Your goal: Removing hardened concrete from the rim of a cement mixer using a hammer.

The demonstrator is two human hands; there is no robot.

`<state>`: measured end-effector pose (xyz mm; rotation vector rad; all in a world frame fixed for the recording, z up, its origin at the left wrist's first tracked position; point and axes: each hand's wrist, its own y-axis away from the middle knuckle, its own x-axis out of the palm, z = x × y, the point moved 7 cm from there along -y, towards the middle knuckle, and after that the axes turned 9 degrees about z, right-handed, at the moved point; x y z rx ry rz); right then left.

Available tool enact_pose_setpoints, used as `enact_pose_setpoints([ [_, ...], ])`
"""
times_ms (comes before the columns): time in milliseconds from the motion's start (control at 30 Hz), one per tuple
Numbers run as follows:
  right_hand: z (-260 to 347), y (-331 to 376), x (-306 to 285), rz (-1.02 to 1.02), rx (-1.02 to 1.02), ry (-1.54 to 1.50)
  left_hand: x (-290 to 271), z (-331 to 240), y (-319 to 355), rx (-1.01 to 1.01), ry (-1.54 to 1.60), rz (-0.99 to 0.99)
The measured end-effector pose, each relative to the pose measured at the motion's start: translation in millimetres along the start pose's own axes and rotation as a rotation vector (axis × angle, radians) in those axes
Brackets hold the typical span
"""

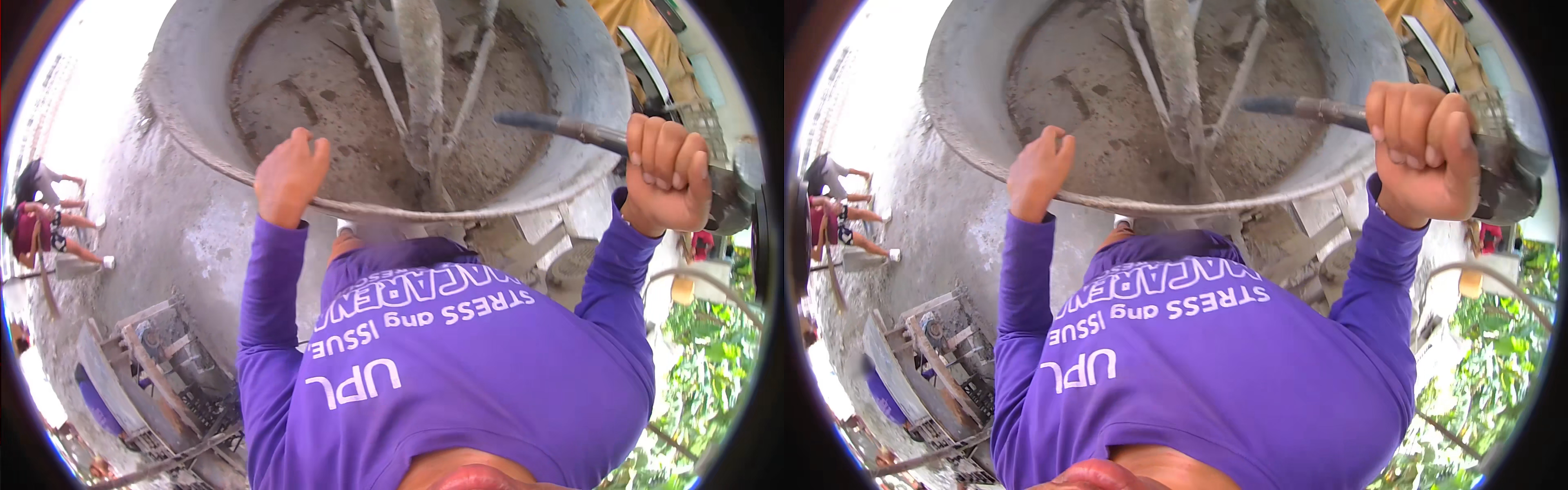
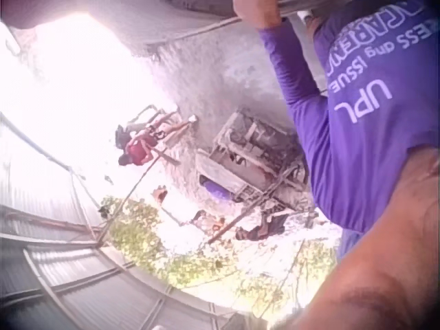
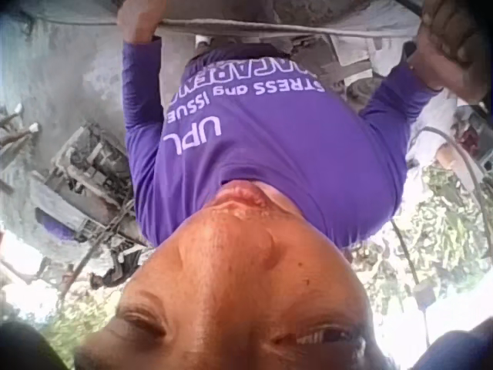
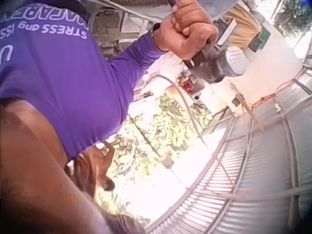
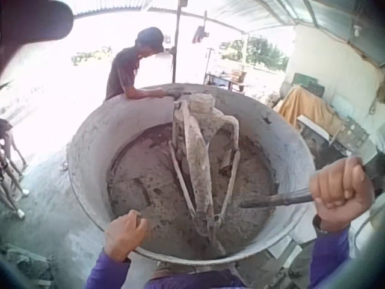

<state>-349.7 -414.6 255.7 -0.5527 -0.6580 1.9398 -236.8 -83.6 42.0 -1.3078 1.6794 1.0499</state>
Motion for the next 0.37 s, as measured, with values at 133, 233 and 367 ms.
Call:
enact_pose_setpoints([
  [133,50.3,58.3,-0.4,-0.199,-0.179,0.142,13.3,9.8,-5.3,-0.066,-0.172,0.263],
  [233,65.4,105.6,6.4,-0.360,-0.312,0.479,23.4,12.4,-9.6,-0.058,-0.219,0.366],
  [367,57.5,159.3,3.2,-0.536,0.035,0.383,32.0,13.8,-8.5,-0.058,-0.318,0.390],
])
